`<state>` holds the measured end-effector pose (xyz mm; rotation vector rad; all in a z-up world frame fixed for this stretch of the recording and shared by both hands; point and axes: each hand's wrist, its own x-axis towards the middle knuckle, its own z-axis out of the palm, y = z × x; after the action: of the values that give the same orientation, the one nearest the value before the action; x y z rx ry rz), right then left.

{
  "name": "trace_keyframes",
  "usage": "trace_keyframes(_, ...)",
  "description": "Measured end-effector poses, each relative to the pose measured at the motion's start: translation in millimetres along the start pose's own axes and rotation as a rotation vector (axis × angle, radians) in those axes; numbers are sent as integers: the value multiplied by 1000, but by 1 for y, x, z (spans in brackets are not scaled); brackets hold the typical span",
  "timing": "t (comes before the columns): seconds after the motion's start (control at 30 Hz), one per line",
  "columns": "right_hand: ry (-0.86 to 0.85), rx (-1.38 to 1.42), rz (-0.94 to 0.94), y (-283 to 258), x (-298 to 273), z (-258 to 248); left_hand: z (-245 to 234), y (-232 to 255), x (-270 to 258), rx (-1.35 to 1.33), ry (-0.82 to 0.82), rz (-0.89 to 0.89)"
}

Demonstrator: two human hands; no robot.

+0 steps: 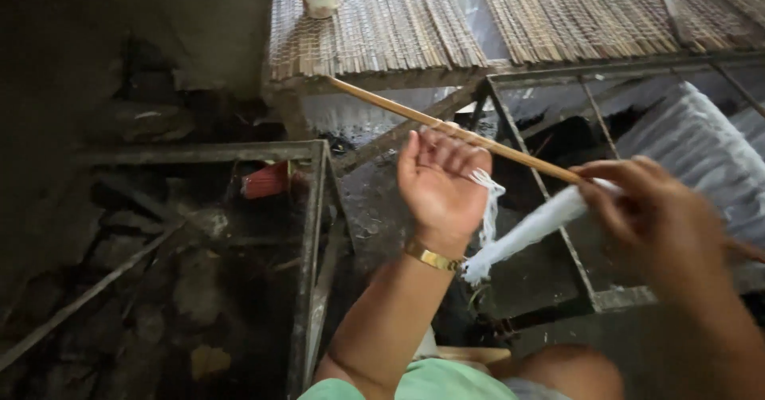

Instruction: Tying white cotton threads onto a wooden stick to create a fringe or prepare wicks for candle making.

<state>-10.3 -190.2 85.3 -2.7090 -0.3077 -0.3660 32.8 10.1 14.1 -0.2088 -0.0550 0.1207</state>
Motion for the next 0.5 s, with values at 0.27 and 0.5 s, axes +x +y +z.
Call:
trace_keyframes(0.27, -44, 357, 103, 25, -4, -3, -5, 10, 8, -29, -95, 88)
trace_keyframes(0.5, 111, 261, -119, 61, 3, 11, 5, 0, 2, 75, -29, 54)
